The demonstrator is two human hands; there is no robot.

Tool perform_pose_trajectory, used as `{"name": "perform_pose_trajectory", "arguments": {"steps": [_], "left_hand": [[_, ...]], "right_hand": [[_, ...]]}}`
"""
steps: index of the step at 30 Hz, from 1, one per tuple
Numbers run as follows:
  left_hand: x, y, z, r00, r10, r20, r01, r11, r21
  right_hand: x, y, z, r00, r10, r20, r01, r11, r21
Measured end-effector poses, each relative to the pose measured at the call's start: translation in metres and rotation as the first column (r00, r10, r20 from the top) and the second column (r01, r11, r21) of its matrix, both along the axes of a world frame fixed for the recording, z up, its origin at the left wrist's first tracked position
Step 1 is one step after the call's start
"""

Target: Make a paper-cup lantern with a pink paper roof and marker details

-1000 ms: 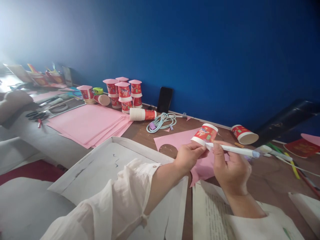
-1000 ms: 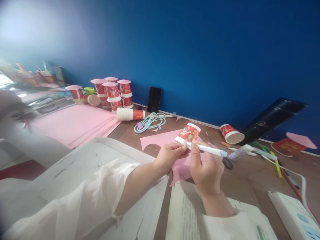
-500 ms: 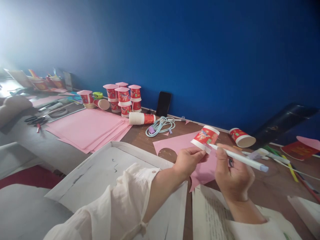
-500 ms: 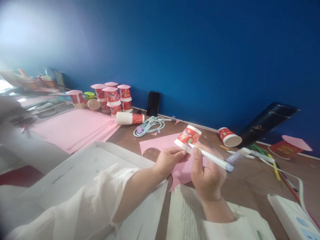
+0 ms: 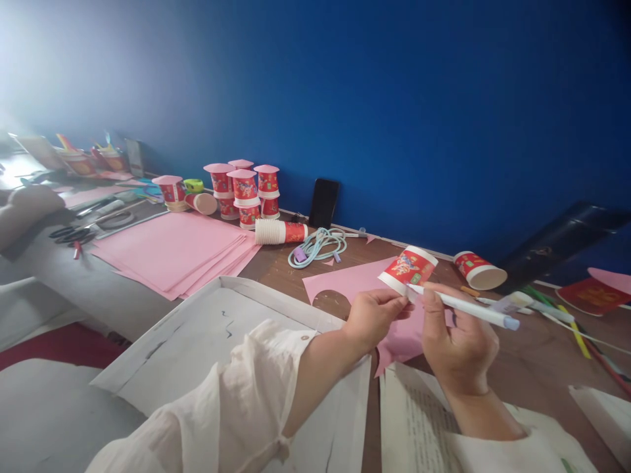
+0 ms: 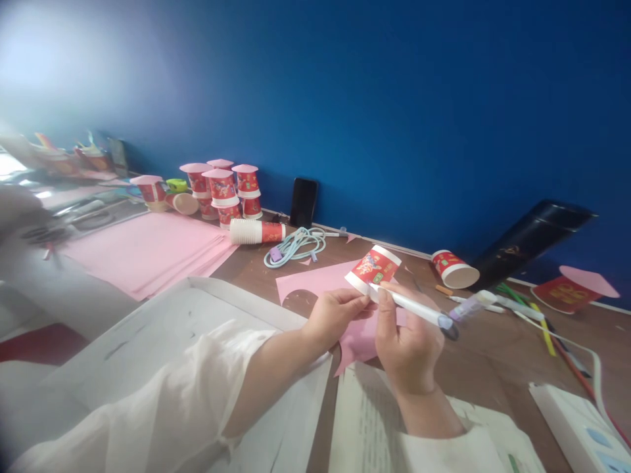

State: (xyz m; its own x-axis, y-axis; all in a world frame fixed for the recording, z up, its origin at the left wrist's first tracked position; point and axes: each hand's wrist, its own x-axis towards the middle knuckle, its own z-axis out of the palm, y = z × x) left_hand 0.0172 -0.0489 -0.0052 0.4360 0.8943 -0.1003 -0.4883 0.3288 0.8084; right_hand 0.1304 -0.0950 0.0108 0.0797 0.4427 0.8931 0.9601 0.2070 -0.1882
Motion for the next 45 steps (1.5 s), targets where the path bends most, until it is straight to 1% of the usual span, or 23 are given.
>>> {"name": "perform_pose_trajectory", "arguments": {"steps": [9,12,17,22,24,27,30,33,37,42,45], "left_hand": [[-0.002,-0.002,0.005,1.0,0.025,-0.019,-0.025,1.0,-0.003],[-0.003,-0.002,0.005,1.0,0.02,-0.019,-0.021,1.0,-0.008],[-0.004,-0.001,0.006,0.999,0.025,-0.028,-0.024,1.0,0.003],[-0.003,-0.001,0.005,0.999,0.021,-0.036,-0.021,1.0,-0.014],[-0.002,-0.001,0.003,1.0,0.014,-0.002,-0.014,0.999,-0.04],[-0.003,0.002,0.003,0.993,0.002,0.12,0.01,0.995,-0.1],[-0.007,0.005,0.006,0.973,0.024,0.229,0.021,0.982,-0.189],[-0.01,0.005,0.011,0.963,0.042,0.266,0.025,0.97,-0.242],[-0.011,0.005,0.013,0.963,0.033,0.269,0.035,0.969,-0.244],[-0.01,0.006,0.007,0.963,-0.009,0.269,0.065,0.978,-0.197],[-0.01,0.007,0.004,0.962,-0.024,0.273,0.075,0.981,-0.178]], "right_hand": [[-0.003,-0.001,0.001,0.996,0.089,0.012,-0.088,0.995,-0.052],[-0.002,0.0,0.001,0.997,0.076,0.014,-0.076,0.997,-0.03],[-0.003,0.001,0.001,0.993,0.114,0.026,-0.113,0.993,-0.043],[-0.004,0.002,0.001,0.996,0.078,0.043,-0.076,0.996,-0.036],[-0.003,0.001,0.001,0.995,0.082,0.05,-0.08,0.996,-0.038],[0.0,-0.002,0.002,0.999,0.047,0.0,-0.047,0.999,0.004],[0.004,-0.004,0.004,0.997,0.01,-0.079,-0.005,0.998,0.061],[0.007,-0.004,0.005,0.995,0.016,-0.094,-0.011,0.998,0.055],[0.006,-0.002,0.004,0.996,0.07,-0.054,-0.07,0.998,0.012],[0.003,0.001,0.003,0.992,0.124,-0.016,-0.124,0.992,-0.023],[0.002,0.001,0.003,0.991,0.134,-0.015,-0.134,0.99,-0.03]]}}
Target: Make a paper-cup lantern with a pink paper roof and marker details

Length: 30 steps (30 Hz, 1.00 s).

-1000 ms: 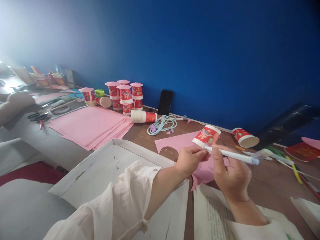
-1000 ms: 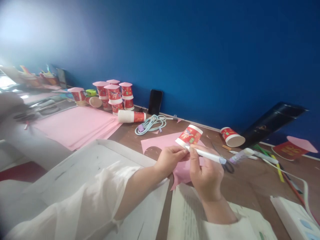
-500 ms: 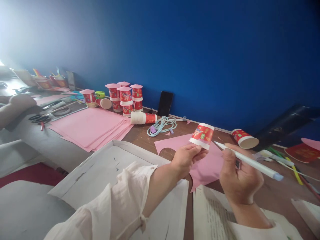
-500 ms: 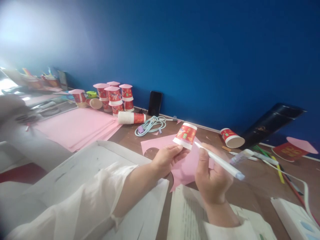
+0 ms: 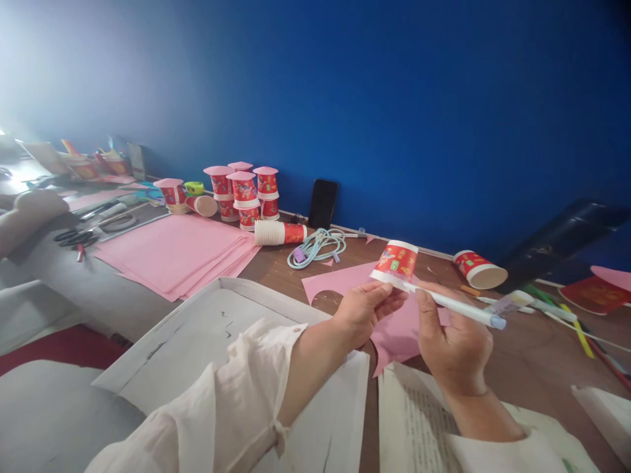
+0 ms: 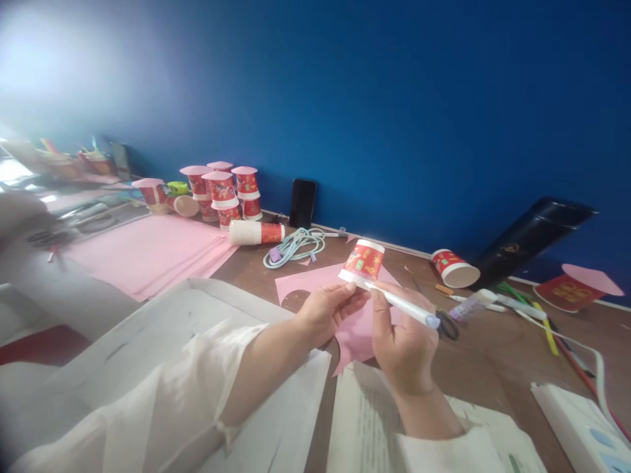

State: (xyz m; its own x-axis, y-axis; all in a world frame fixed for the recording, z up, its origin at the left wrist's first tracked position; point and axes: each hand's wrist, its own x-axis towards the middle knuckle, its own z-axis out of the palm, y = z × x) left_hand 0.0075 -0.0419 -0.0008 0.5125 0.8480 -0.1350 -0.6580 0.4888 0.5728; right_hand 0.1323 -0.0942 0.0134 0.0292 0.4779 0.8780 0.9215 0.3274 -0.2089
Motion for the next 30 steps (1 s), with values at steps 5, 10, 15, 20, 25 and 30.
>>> {"name": "perform_pose_trajectory", "arguments": {"steps": [5,10,15,20,25,30], "left_hand": [[0.0004,0.0003,-0.002,1.0,-0.004,-0.009,0.004,1.0,0.008],[0.0014,0.001,-0.0038,1.0,0.013,0.01,-0.014,0.999,0.043],[0.0007,0.0009,-0.0034,1.0,0.009,-0.011,-0.008,1.0,0.03],[0.0011,0.001,-0.0037,1.0,0.022,0.007,-0.022,1.0,0.019],[0.001,0.0016,-0.0044,1.0,0.008,0.002,-0.008,1.0,0.004],[0.0,0.0014,-0.0023,1.0,0.013,0.002,-0.013,1.0,-0.001]], "right_hand": [[-0.0007,0.0004,-0.0005,1.0,-0.018,-0.001,0.018,1.0,-0.018],[-0.0008,0.0024,-0.0021,1.0,-0.006,0.009,0.006,1.0,-0.029],[-0.0007,0.002,-0.0027,0.998,-0.063,0.022,0.064,0.998,-0.029],[0.0008,0.002,-0.004,0.999,-0.031,0.029,0.032,0.999,-0.034],[0.0006,0.0029,-0.005,0.998,-0.052,0.021,0.052,0.998,-0.024],[-0.0012,0.0014,-0.0045,0.995,-0.097,0.01,0.097,0.995,-0.033]]}}
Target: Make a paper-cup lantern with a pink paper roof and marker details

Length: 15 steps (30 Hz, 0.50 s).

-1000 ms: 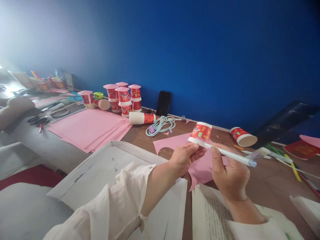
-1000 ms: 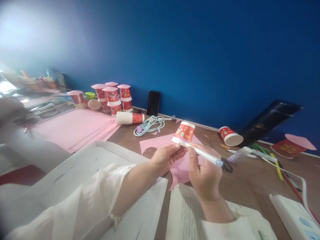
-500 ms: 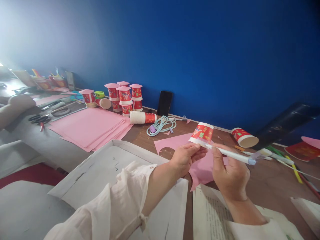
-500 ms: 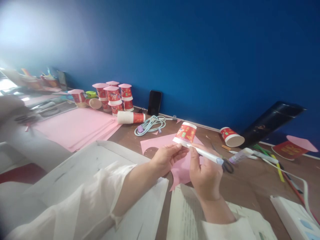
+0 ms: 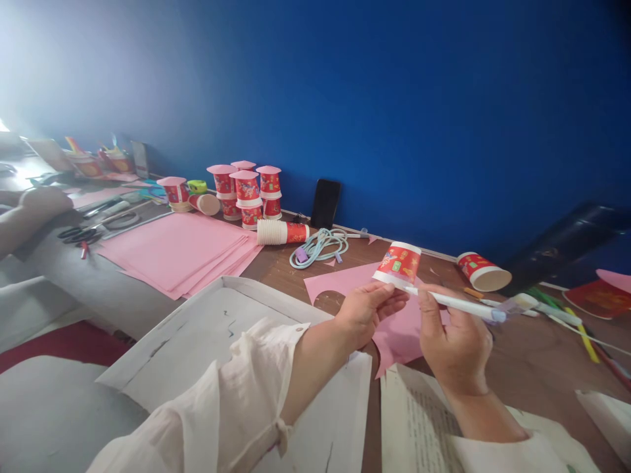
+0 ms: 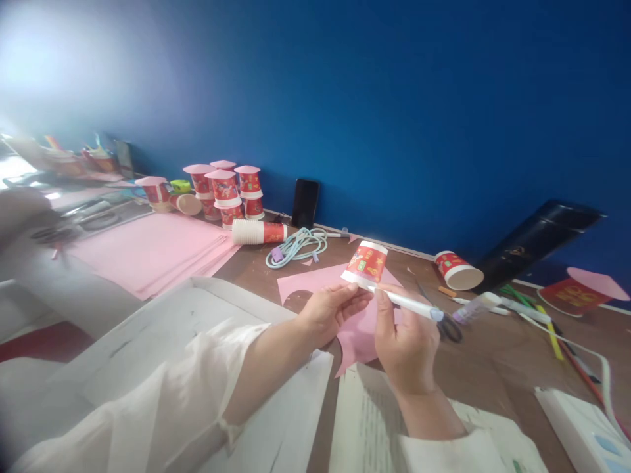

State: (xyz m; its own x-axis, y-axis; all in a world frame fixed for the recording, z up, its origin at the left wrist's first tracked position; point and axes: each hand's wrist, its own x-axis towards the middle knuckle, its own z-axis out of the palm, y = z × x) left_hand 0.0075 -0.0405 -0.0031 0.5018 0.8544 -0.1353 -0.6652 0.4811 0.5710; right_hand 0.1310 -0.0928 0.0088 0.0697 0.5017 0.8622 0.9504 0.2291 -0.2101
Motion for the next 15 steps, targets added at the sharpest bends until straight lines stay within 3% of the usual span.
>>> {"name": "perform_pose_trajectory", "arguments": {"steps": [6,15], "left_hand": [[-0.002,-0.0017,0.0077,1.0,0.01,-0.01,-0.01,0.997,-0.071],[-0.0008,-0.0003,0.0014,1.0,-0.01,0.024,0.01,1.0,-0.013]], "right_hand": [[-0.0004,-0.0035,0.0016,0.997,-0.03,-0.076,0.033,0.999,0.032],[-0.0028,-0.0011,0.0003,0.999,0.039,-0.016,-0.039,0.999,0.025]]}}
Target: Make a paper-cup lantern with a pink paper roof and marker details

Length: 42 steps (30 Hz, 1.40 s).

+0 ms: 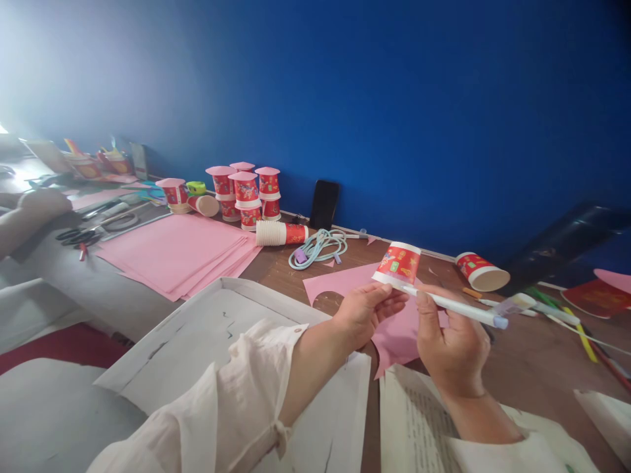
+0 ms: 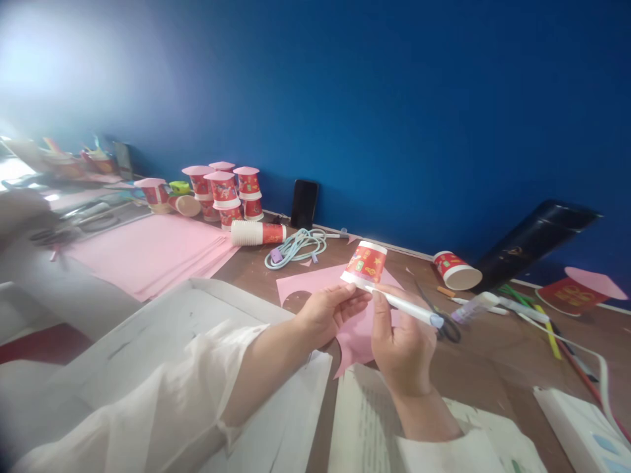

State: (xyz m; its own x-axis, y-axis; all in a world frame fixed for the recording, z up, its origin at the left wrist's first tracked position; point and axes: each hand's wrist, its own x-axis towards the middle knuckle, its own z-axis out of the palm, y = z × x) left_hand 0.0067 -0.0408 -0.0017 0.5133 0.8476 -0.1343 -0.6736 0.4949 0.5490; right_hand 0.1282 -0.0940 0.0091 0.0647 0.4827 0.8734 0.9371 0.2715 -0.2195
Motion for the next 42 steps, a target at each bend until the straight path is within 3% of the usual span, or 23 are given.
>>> {"name": "perform_pose_trajectory", "arguments": {"steps": [11,17,23,29,42], "left_hand": [[0.0006,0.001,-0.0012,1.0,0.014,-0.013,-0.014,1.0,-0.004],[0.0007,0.0005,-0.0005,1.0,0.006,-0.016,-0.006,1.0,0.017],[0.0008,-0.0011,0.0015,0.999,0.002,-0.044,-0.001,1.0,0.008],[0.0011,-0.0014,0.0024,0.998,0.006,-0.065,-0.006,1.0,0.007],[0.0008,-0.0013,0.002,0.999,0.014,-0.036,-0.014,1.0,0.016]], "right_hand": [[0.0005,0.0025,-0.0028,0.998,-0.052,0.028,0.052,0.999,-0.002],[0.0014,0.0029,0.0,0.999,0.015,0.044,-0.016,1.0,0.009],[0.0044,0.0034,0.0013,0.999,-0.037,0.028,0.036,0.998,0.049],[0.0039,0.0056,0.0016,0.999,-0.008,0.045,0.008,1.0,-0.003],[0.0022,0.0068,0.003,0.998,0.035,0.05,-0.035,0.999,0.016]]}}
